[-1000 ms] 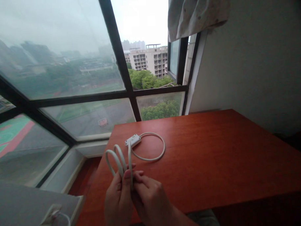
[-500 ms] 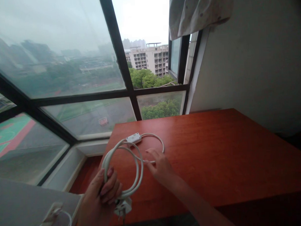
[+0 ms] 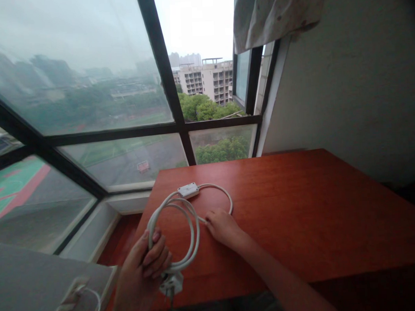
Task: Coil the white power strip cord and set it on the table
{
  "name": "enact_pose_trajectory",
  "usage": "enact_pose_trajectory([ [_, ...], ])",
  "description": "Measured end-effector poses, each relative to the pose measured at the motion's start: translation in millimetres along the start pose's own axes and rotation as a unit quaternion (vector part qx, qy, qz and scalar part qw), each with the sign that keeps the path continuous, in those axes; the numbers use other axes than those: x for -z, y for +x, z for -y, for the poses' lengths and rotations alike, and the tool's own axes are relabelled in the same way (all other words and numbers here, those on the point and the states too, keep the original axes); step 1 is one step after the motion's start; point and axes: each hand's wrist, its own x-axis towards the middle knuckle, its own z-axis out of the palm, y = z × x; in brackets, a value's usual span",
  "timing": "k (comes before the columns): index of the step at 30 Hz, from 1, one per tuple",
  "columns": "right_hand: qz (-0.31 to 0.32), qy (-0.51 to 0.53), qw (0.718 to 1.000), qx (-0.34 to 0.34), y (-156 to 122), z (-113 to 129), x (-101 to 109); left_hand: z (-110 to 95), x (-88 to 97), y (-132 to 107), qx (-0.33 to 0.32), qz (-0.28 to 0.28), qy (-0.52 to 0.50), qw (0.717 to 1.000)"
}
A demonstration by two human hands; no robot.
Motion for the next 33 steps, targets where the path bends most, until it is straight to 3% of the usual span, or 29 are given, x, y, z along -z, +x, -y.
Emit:
enact_pose_trajectory([
  [3,-0.063,-0.005,0.996,-0.068,3.0,-24.2,7.6,0.2,-4.0,-2.8,-0.017,-0.044,0.107,0.993],
  [6,-0.149,-0.01,0.983,-0.104,0.4,-58.5,22.3,5.9,-4.0,-0.9,-0.046,-0.077,0.265,0.96],
  [8,-0.181,0.002,0.977,-0.115,-3.6,-80.5,33.8,14.5,-3.9,2.3,-0.086,-0.079,0.377,0.919],
  [12,-0.201,0.016,0.972,-0.117,-16.2,-101.7,49.4,41.8,-11.6,7.6,-0.182,-0.052,0.571,0.799],
  [15,-0.222,0.058,0.967,-0.108,-33.4,-86.3,48.8,65.0,-24.5,11.2,-0.24,-0.038,0.656,0.715],
  [17,-0.215,0.188,0.955,-0.082,-49.4,-62.0,44.3,79.1,-34.1,14.7,-0.272,-0.034,0.7,0.659],
  [18,-0.168,0.288,0.941,-0.061,-58.0,-47.7,41.8,85.5,-38.6,16.8,-0.289,-0.029,0.718,0.632],
  [20,-0.088,0.469,0.877,-0.049,-73.9,-19.7,37.5,96.9,-46.7,20.6,-0.315,-0.001,0.743,0.59],
  [21,-0.075,0.519,0.85,-0.049,-80.2,-8.1,35.7,101.9,-50.0,22.0,-0.322,0.022,0.75,0.577],
  [23,-0.105,0.564,0.814,-0.085,-88.6,6.7,32.7,110.5,-54.6,23.7,-0.323,0.064,0.759,0.561],
  [26,-0.163,0.574,0.791,-0.135,-93.1,7.7,27.1,119.8,-55.8,24.2,-0.289,0.099,0.782,0.543],
  [30,-0.185,0.563,0.79,-0.161,-97.8,-7.7,17.6,128.0,-50.3,25.4,-0.207,0.134,0.822,0.513],
  [33,-0.192,0.527,0.812,-0.16,-104.7,-16.6,12.0,131.7,-48.9,28.0,-0.15,0.172,0.833,0.504],
])
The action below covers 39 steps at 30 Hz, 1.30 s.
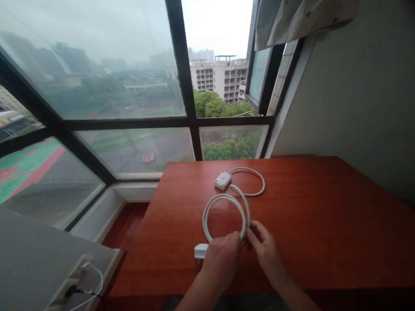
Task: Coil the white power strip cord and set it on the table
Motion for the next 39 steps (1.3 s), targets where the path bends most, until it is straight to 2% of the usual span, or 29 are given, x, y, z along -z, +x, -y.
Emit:
enact_pose_trajectory([
  [5,-0.018,-0.083,0.996,0.009,-6.2,-9.5,13.4,-4.4,3.8,7.1,-0.021,0.092,0.022,0.995],
  [11,-0.006,-0.075,0.997,-0.018,-8.5,-10.9,25.0,-4.2,11.1,9.9,-0.072,0.123,0.052,0.988],
  [18,-0.01,-0.021,0.999,-0.024,-7.9,-7.7,30.5,1.3,9.0,7.2,-0.096,0.107,0.073,0.987],
  [24,-0.012,-0.016,1.0,-0.022,-7.6,-6.0,33.6,5.9,14.8,7.1,-0.122,0.115,0.074,0.983],
  [28,-0.028,-0.006,0.999,-0.024,-7.0,-5.0,34.3,11.4,14.4,5.6,-0.139,0.091,0.077,0.983],
  [34,-0.034,-0.005,0.999,-0.021,-7.1,-4.7,32.6,13.8,6.5,2.1,-0.12,0.07,0.079,0.987],
  [39,-0.032,-0.004,0.999,-0.019,-7.2,-2.5,32.2,12.6,7.0,0.1,-0.105,0.044,0.089,0.99],
])
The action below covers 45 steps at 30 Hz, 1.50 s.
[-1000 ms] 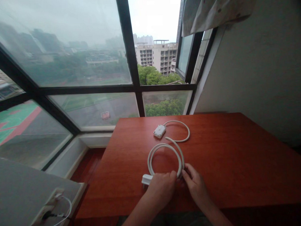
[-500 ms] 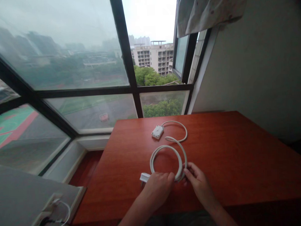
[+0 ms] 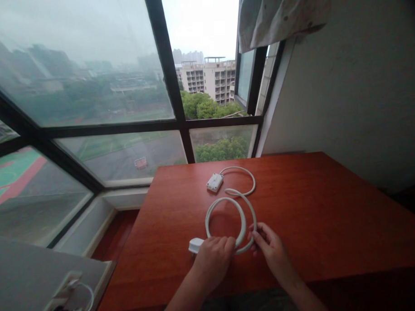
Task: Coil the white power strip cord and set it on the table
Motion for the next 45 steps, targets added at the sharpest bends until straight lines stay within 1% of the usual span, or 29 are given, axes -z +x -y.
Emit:
enact_pose_trajectory([
  [6,-0.014,-0.008,1.0,0.001,2.3,4.1,2.5,1.6,4.9,-5.1,0.004,-0.026,0.023,0.999],
  [9,-0.011,-0.003,1.0,0.003,2.1,3.4,2.6,3.4,4.6,-6.4,0.009,-0.035,0.02,0.999],
  [16,-0.011,0.032,0.999,-0.01,0.5,7.6,-1.4,4.3,-3.9,3.6,0.014,-0.007,-0.015,1.0],
  [20,-0.012,0.053,0.998,-0.016,1.4,12.4,-0.8,6.7,-3.8,5.5,0.007,0.002,-0.033,0.999],
  [22,-0.008,0.071,0.997,-0.021,1.8,13.7,0.3,8.8,-0.9,3.5,-0.011,-0.005,-0.053,0.999],
  [26,-0.015,0.117,0.992,-0.041,3.7,19.6,1.3,12.0,8.8,-2.5,-0.05,-0.039,-0.122,0.99],
  [30,-0.003,0.149,0.987,-0.053,8.4,34.6,-4.7,13.1,17.7,-6.8,-0.054,-0.048,-0.182,0.981],
  [33,0.027,0.152,0.987,-0.042,14.9,48.7,-15.4,15.2,21.2,-9.4,-0.031,-0.052,-0.244,0.968],
  [35,0.062,0.144,0.987,-0.026,23.7,55.9,-22.5,18.2,22.3,-11.9,-0.002,-0.07,-0.314,0.947],
  [36,0.082,0.134,0.987,-0.015,30.4,57.9,-24.9,20.3,22.7,-13.5,0.016,-0.086,-0.355,0.931],
  [37,0.097,0.115,0.989,0.0,39.0,58.3,-26.0,22.9,22.9,-15.2,0.035,-0.106,-0.402,0.909],
  [38,0.103,0.083,0.991,0.018,49.4,57.2,-25.5,25.9,23.0,-17.3,0.055,-0.129,-0.453,0.881],
  [39,0.094,0.037,0.994,0.041,61.5,54.5,-23.2,29.3,23.4,-19.6,0.076,-0.152,-0.505,0.846],
  [40,0.064,-0.028,0.995,0.068,74.8,50.3,-19.1,32.9,23.9,-22.1,0.095,-0.174,-0.552,0.81],
  [41,0.014,-0.103,0.989,0.101,88.5,45.1,-13.5,36.7,24.9,-24.8,0.111,-0.196,-0.592,0.774],
  [42,-0.031,-0.18,0.975,0.125,102.0,39.2,-6.8,40.4,26.4,-27.7,0.123,-0.217,-0.622,0.742],
  [43,-0.073,-0.252,0.956,0.134,114.6,33.3,0.6,43.9,28.5,-30.7,0.131,-0.235,-0.641,0.719],
  [45,-0.133,-0.375,0.911,0.11,134.9,22.8,14.5,49.8,34.0,-36.8,0.142,-0.271,-0.656,0.69],
])
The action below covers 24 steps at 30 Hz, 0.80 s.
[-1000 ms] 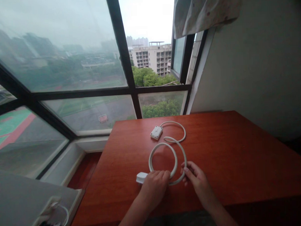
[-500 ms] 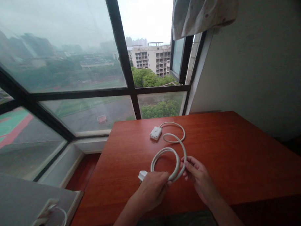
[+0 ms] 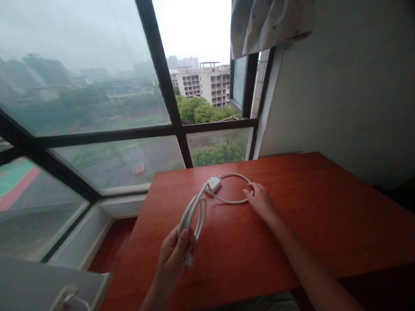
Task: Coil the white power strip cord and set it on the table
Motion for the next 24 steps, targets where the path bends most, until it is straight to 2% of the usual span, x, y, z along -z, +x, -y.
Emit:
enact_pose_trajectory([
  [2,-0.006,-0.103,0.994,-0.035,11.6,-12.8,-2.0,-6.6,6.4,-0.6,-0.001,-0.027,-0.028,0.999],
  [4,0.012,-0.142,0.988,-0.066,17.5,-17.9,-3.5,-12.1,11.1,-0.4,0.007,-0.045,-0.067,0.997],
  [9,0.093,-0.023,0.989,-0.108,18.1,-12.3,-5.2,-18.2,17.5,5.6,0.005,-0.093,-0.16,0.983],
  [12,0.144,0.04,0.983,-0.104,8.8,-5.1,3.3,-21.5,18.1,10.4,-0.02,-0.135,-0.198,0.971],
  [13,0.165,0.092,0.976,-0.107,4.0,-1.4,8.9,-23.0,17.9,11.9,-0.027,-0.146,-0.206,0.967],
  [14,0.186,0.157,0.964,-0.11,-1.2,3.5,15.9,-24.4,17.5,13.3,-0.033,-0.155,-0.211,0.965],
  [15,0.209,0.264,0.934,-0.117,-6.3,9.8,24.0,-25.6,17.0,14.7,-0.038,-0.161,-0.214,0.963],
  [17,0.248,0.469,0.839,-0.124,-15.0,26.8,41.3,-26.9,15.4,17.7,-0.043,-0.167,-0.212,0.962],
  [18,0.26,0.531,0.798,-0.119,-17.8,37.0,49.7,-26.9,14.1,19.2,-0.046,-0.168,-0.209,0.962],
  [19,0.263,0.571,0.77,-0.108,-19.3,48.0,57.2,-26.4,12.5,20.7,-0.048,-0.169,-0.205,0.963],
  [21,0.271,0.611,0.738,-0.088,-19.0,69.9,68.8,-24.1,7.9,23.8,-0.048,-0.163,-0.2,0.965],
  [24,0.279,0.618,0.732,-0.065,-15.9,96.2,77.3,-17.9,-2.0,28.1,-0.032,-0.145,-0.2,0.968],
])
